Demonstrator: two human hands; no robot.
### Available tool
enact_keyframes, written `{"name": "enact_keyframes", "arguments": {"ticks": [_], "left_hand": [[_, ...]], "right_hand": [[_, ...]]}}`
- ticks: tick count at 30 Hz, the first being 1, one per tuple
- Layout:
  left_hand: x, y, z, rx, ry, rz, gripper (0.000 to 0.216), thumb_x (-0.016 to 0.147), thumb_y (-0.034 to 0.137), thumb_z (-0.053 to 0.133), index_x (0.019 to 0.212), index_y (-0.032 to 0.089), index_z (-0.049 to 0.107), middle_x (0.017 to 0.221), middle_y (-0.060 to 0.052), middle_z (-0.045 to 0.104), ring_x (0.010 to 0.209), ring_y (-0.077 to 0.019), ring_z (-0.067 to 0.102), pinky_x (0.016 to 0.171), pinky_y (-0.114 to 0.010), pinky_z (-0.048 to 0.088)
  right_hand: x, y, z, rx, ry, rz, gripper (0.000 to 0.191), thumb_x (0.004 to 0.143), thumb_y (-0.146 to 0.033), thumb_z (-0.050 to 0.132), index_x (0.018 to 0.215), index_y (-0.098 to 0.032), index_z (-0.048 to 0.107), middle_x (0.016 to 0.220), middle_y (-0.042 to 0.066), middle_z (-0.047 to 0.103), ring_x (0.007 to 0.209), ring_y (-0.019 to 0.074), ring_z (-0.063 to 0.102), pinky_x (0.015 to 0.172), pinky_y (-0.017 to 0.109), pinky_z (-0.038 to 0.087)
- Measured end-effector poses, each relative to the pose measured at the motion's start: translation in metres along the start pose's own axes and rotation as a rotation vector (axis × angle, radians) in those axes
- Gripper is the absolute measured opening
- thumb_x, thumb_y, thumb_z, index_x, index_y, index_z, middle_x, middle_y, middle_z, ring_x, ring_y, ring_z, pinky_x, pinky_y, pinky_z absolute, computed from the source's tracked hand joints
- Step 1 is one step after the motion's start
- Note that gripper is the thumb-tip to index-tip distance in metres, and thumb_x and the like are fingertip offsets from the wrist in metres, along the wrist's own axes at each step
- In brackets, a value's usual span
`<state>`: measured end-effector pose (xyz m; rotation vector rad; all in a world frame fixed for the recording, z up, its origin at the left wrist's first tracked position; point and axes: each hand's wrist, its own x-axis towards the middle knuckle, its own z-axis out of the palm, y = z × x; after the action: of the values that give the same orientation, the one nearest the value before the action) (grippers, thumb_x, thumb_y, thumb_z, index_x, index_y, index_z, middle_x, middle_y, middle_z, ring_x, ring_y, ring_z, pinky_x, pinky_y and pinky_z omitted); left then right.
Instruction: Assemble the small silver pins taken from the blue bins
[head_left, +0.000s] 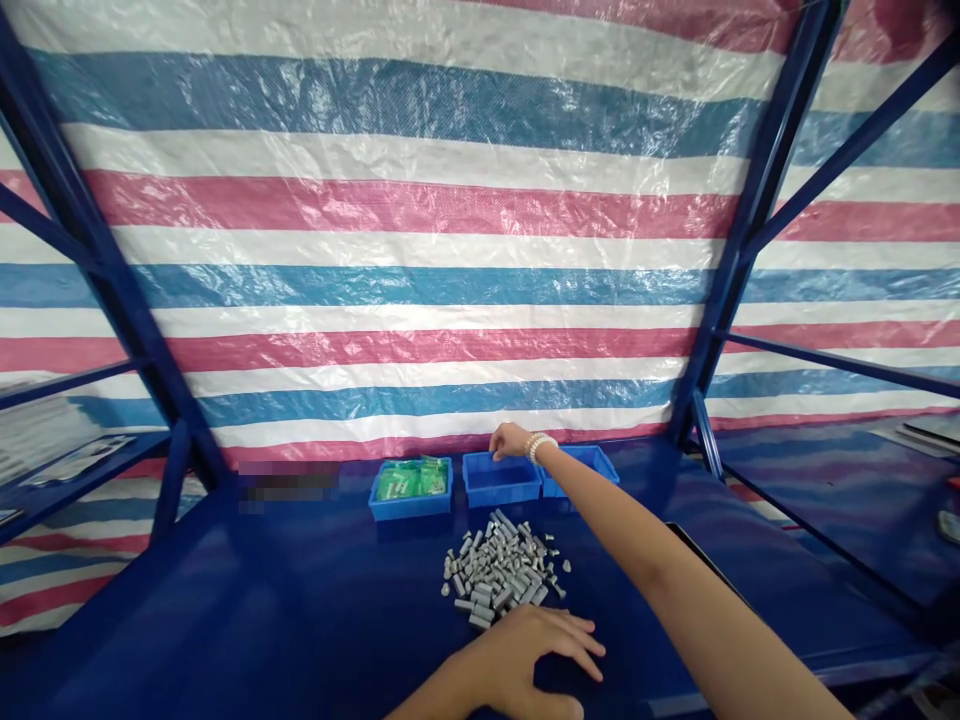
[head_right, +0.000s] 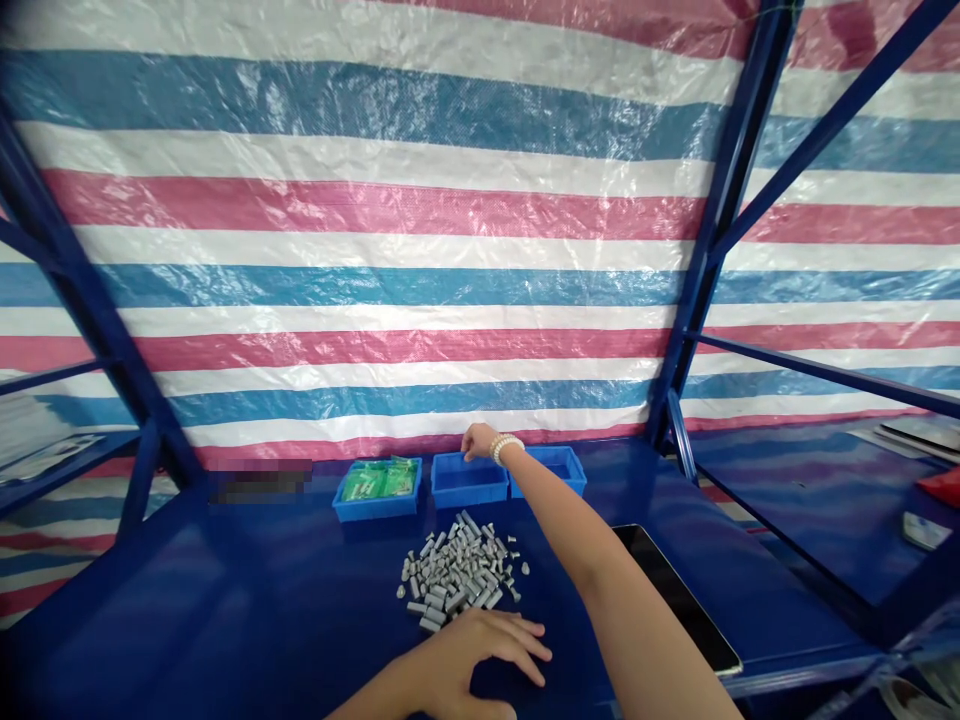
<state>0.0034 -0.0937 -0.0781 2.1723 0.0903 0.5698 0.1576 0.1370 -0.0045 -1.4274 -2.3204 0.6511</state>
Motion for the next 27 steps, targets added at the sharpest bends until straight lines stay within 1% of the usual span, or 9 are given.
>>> {"name": "enact_keyframes", "arguments": {"ticks": [4,7,11,13,16,19,20,23,27], "left_hand": [[0.0,0.006,-0.001,0.011,0.009,-0.001,0.042,0.073,0.038,0.067,0.11,0.017,0.074,0.124,-0.012,0.071,0.125,-0.0307,0.06,0.107,-0.043,0.045],[0.001,0.015,-0.003,0.032,0.04,0.013,0.04,0.073,0.034,0.066,0.108,0.017,0.074,0.119,-0.013,0.073,0.119,-0.0293,0.064,0.102,-0.04,0.049],[0.003,0.024,-0.003,0.136,0.069,0.104,0.038,0.071,0.029,0.062,0.104,0.014,0.073,0.11,-0.015,0.076,0.113,-0.0274,0.068,0.101,-0.036,0.051],[0.005,0.025,-0.001,0.216,0.055,0.121,0.044,0.068,0.029,0.061,0.108,0.013,0.072,0.113,-0.016,0.075,0.114,-0.028,0.067,0.101,-0.036,0.05],[0.006,0.023,0.004,0.31,0.016,0.095,0.054,0.065,0.029,0.061,0.116,0.013,0.067,0.122,-0.016,0.071,0.118,-0.0286,0.064,0.102,-0.036,0.05],[0.005,0.02,0.01,0.348,0.024,0.078,0.052,0.067,0.031,0.061,0.116,0.015,0.066,0.122,-0.014,0.071,0.119,-0.0269,0.064,0.102,-0.035,0.05],[0.004,0.019,0.012,0.356,0.022,0.064,0.05,0.069,0.031,0.061,0.116,0.015,0.066,0.123,-0.013,0.071,0.12,-0.0263,0.064,0.103,-0.034,0.049],[0.0,0.018,0.015,0.396,-0.038,-0.043,0.047,0.076,0.034,0.06,0.12,0.019,0.063,0.13,-0.009,0.067,0.123,-0.0258,0.061,0.105,-0.034,0.047],[-0.004,0.018,0.013,0.422,-0.096,-0.168,0.046,0.083,0.036,0.059,0.128,0.025,0.058,0.138,-0.003,0.062,0.125,-0.0288,0.059,0.108,-0.035,0.043]], "right_hand": [[-0.032,-0.012,0.0,0.076,0.246,-0.042,0.027,0.097,-0.031,0.062,0.119,-0.016,0.061,0.121,0.008,0.064,0.101,0.0227,0.065,0.086,0.043,0.056],[-0.087,-0.019,0.009,0.132,0.45,-0.089,0.023,0.1,-0.028,0.056,0.118,-0.015,0.062,0.118,0.009,0.066,0.106,0.023,0.065,0.09,0.043,0.054],[-0.165,-0.025,0.029,0.158,0.501,-0.154,0.019,0.097,-0.026,0.055,0.105,-0.018,0.07,0.101,0.007,0.075,0.093,0.0215,0.07,0.081,0.033,0.056],[-0.18,-0.029,0.033,0.144,0.485,-0.164,0.018,0.096,-0.025,0.055,0.104,-0.018,0.07,0.1,0.007,0.075,0.092,0.0216,0.07,0.081,0.033,0.055],[-0.154,-0.044,0.028,0.102,0.414,-0.19,0.019,0.098,-0.023,0.054,0.109,-0.018,0.068,0.105,0.007,0.074,0.097,0.021,0.069,0.087,0.034,0.054],[-0.085,-0.072,0.021,0.051,0.275,-0.223,0.02,0.1,-0.022,0.054,0.116,-0.017,0.065,0.113,0.007,0.07,0.103,0.0205,0.066,0.093,0.039,0.053],[-0.059,-0.082,0.02,0.032,0.22,-0.226,0.022,0.098,-0.027,0.06,0.116,-0.016,0.063,0.116,0.007,0.067,0.103,0.0223,0.066,0.09,0.044,0.054],[0.003,-0.112,0.024,-0.013,0.074,-0.203,0.029,0.097,-0.031,0.062,0.121,-0.017,0.06,0.123,0.008,0.063,0.103,0.0233,0.065,0.087,0.044,0.056],[0.041,-0.133,0.039,-0.022,-0.069,-0.173,0.03,0.096,-0.031,0.062,0.123,-0.017,0.06,0.124,0.008,0.062,0.102,0.0235,0.065,0.085,0.042,0.056]]}}
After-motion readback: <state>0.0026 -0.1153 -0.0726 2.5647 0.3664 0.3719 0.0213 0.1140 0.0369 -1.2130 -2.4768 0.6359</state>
